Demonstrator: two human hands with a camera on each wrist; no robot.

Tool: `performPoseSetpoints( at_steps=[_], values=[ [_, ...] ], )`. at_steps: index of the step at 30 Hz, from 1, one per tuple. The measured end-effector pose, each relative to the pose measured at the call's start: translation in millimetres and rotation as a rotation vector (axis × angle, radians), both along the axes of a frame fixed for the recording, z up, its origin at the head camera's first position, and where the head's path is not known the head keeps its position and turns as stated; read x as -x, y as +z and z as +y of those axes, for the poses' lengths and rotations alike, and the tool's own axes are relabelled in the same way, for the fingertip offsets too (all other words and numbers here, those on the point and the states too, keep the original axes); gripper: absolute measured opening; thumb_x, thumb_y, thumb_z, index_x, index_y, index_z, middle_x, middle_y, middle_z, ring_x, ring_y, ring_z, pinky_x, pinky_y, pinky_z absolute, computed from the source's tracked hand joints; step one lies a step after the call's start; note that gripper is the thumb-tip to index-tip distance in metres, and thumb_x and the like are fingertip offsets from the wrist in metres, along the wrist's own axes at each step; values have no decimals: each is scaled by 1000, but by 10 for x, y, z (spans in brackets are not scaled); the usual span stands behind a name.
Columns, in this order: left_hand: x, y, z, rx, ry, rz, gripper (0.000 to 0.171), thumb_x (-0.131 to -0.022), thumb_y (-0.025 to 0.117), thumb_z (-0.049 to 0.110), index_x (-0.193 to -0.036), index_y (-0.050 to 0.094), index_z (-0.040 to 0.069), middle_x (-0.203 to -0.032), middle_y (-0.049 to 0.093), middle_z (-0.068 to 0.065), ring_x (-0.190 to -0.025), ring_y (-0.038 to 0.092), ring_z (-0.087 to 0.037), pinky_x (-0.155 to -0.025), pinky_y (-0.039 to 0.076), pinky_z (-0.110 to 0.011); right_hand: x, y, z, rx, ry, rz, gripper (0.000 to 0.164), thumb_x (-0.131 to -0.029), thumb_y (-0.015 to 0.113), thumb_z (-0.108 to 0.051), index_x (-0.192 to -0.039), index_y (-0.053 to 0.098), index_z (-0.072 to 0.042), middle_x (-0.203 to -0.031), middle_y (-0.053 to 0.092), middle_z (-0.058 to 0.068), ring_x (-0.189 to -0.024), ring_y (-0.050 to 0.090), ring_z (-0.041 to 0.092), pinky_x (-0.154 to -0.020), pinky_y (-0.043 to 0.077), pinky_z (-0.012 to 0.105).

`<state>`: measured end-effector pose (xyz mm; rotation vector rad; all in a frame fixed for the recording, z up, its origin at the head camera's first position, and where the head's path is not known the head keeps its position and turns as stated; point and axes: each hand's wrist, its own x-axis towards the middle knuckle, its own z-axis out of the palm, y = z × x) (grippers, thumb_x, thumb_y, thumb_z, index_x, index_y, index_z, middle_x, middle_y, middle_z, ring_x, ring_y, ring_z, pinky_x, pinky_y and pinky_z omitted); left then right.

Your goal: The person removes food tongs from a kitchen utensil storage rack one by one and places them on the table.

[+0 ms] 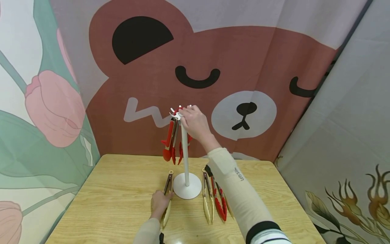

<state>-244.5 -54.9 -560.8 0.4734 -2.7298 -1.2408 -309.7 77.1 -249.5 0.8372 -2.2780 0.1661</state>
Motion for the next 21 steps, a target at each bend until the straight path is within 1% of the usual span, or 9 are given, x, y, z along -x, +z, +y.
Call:
performPoseSetpoints(
  at_steps=[6,9,12,17,21],
  values=[
    [-12,-5,-7,19,-13,4,39,-74,69,32,-62,45,3,-63,44,-8,-53,40,-20,-43,31,-30,-14,7,-3,6,-1,-17,32,-90,45,-17,-116,61,-8,-116,59,5,-106,49,22,-87,42,27],
    [-15,-10,-7,30,-8,9,40,-74,69,33,-61,44,4,-64,45,-10,-55,41,-22,-43,33,-32,-14,5,-7,8,1,-16,32,-90,46,-17,-116,61,-8,-116,59,5,-106,49,22,-87,42,27],
    [-14,-17,2,33,4,7,42,-73,70,34,-60,42,6,-63,44,-9,-54,41,-21,-43,32,-31,-16,7,-11,7,-3,-16,32,-90,46,-17,-116,61,-8,-116,59,5,-106,49,22,-87,42,27],
    [-15,-18,19,29,15,2,42,-73,70,35,-63,43,5,-60,41,-7,-52,39,-19,-41,29,-29,-17,8,-16,1,-11,-25,33,-90,46,-18,-117,60,-8,-117,58,5,-107,49,22,-88,42,26],
    [-19,-12,28,45,16,-5,42,-73,70,37,-68,45,3,-61,42,-8,-52,40,-19,-41,29,-30,-11,3,-18,-2,-13,-24,33,-90,46,-18,-117,60,-8,-117,58,5,-107,49,22,-88,42,26]
  ],
)
